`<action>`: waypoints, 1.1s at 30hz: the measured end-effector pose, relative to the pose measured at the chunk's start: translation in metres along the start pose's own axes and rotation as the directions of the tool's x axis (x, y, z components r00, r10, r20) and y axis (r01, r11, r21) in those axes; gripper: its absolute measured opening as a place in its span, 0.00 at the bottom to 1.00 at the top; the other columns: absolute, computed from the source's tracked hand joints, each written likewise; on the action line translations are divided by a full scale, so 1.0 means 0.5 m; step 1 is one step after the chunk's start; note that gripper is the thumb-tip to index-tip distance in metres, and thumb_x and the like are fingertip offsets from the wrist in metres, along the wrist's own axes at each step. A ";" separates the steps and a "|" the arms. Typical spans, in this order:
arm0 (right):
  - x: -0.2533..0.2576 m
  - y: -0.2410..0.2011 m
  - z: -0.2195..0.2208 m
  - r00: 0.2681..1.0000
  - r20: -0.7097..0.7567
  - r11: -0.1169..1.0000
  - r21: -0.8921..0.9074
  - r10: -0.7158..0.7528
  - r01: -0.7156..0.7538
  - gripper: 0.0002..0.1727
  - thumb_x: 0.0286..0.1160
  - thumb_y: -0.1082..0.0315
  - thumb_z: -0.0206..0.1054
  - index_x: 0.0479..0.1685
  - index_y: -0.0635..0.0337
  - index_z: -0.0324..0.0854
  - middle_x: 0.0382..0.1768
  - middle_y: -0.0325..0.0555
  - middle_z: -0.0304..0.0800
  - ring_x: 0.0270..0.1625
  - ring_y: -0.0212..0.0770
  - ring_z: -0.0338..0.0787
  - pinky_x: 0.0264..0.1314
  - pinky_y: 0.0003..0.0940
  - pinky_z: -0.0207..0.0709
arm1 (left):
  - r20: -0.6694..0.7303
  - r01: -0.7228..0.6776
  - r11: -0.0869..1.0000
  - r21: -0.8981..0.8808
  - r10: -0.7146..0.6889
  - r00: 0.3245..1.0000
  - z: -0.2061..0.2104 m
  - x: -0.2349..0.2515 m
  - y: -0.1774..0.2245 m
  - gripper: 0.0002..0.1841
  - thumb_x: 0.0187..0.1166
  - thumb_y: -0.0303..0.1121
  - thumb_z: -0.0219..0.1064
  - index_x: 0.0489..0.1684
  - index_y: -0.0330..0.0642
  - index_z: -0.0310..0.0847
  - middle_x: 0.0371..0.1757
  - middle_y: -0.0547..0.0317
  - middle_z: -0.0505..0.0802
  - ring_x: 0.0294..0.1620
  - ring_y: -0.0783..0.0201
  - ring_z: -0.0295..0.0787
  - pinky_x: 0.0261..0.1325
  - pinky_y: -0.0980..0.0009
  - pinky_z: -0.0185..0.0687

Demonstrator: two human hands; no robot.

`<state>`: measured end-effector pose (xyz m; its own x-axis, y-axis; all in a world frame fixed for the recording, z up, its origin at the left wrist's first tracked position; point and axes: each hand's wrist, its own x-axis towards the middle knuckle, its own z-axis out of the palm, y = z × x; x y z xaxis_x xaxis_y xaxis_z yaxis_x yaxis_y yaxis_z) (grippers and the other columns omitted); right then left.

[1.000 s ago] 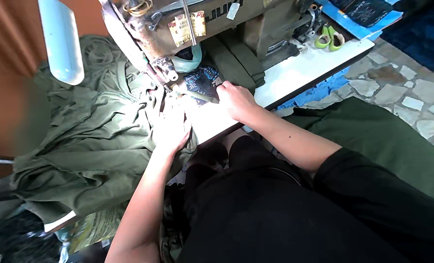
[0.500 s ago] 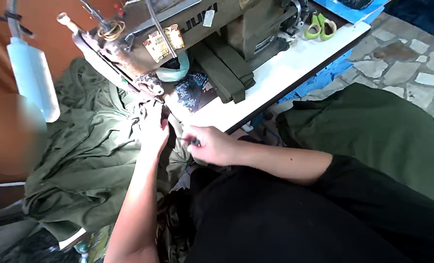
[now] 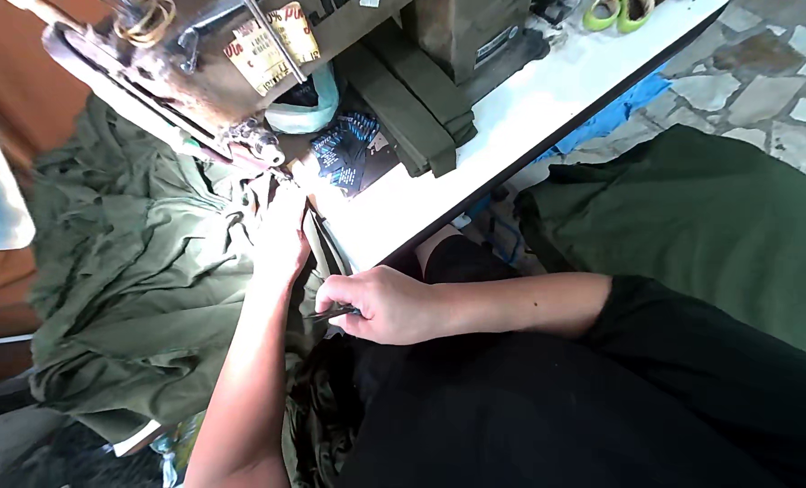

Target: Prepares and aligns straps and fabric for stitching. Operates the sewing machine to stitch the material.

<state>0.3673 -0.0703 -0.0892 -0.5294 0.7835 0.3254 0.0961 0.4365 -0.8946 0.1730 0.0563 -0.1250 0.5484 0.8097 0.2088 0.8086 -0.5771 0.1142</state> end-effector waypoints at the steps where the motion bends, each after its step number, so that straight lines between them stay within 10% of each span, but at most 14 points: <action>1: -0.001 0.001 0.002 1.000 -0.009 1.000 0.009 -0.010 0.010 0.08 0.80 0.76 0.63 0.47 0.70 0.86 0.28 0.50 0.87 0.30 0.38 0.85 0.35 0.34 0.78 | 0.001 0.000 1.000 0.004 0.000 1.000 -0.001 -0.007 0.003 0.21 0.88 0.28 0.52 0.74 0.28 0.77 0.77 0.33 0.82 0.81 0.34 0.76 0.83 0.33 0.60; 18: -0.005 0.001 0.003 0.998 -0.014 0.993 0.108 0.059 -0.057 0.07 0.80 0.76 0.63 0.45 0.71 0.85 0.27 0.48 0.86 0.28 0.31 0.83 0.34 0.26 0.77 | -0.050 0.085 0.996 0.016 -0.084 0.995 -0.003 -0.017 0.046 0.23 0.91 0.32 0.49 0.77 0.25 0.73 0.80 0.29 0.78 0.85 0.29 0.67 0.84 0.31 0.52; 24: -0.005 0.005 0.008 0.999 -0.040 0.995 0.095 0.034 -0.030 0.06 0.78 0.76 0.64 0.42 0.70 0.85 0.24 0.45 0.85 0.26 0.29 0.81 0.31 0.23 0.75 | 0.025 0.159 0.987 0.032 -0.160 0.987 -0.011 -0.015 0.058 0.21 0.92 0.31 0.51 0.76 0.26 0.73 0.75 0.28 0.81 0.79 0.31 0.75 0.77 0.34 0.65; 29: -0.003 0.003 0.007 0.999 -0.036 0.993 0.111 0.034 -0.029 0.05 0.78 0.77 0.64 0.41 0.70 0.84 0.24 0.45 0.85 0.26 0.28 0.81 0.31 0.22 0.75 | -0.070 0.185 0.975 -0.123 -0.195 0.978 0.000 -0.021 0.051 0.24 0.93 0.36 0.47 0.81 0.32 0.72 0.85 0.36 0.74 0.90 0.38 0.60 0.89 0.40 0.51; 33: 0.005 0.018 -0.007 1.000 -0.026 1.000 -0.023 -0.013 0.013 0.08 0.75 0.77 0.68 0.48 0.70 0.87 0.24 0.47 0.86 0.25 0.34 0.83 0.30 0.29 0.77 | -0.015 0.078 0.996 0.044 -0.078 0.997 -0.009 -0.046 0.055 0.19 0.87 0.24 0.52 0.70 0.28 0.80 0.74 0.31 0.84 0.72 0.29 0.83 0.64 0.33 0.77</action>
<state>0.3699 -0.0628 -0.0955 -0.5089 0.7886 0.3452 0.1088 0.4567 -0.8829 0.1817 0.0214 -0.1222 0.4806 0.8504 0.2141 0.8577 -0.5067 0.0871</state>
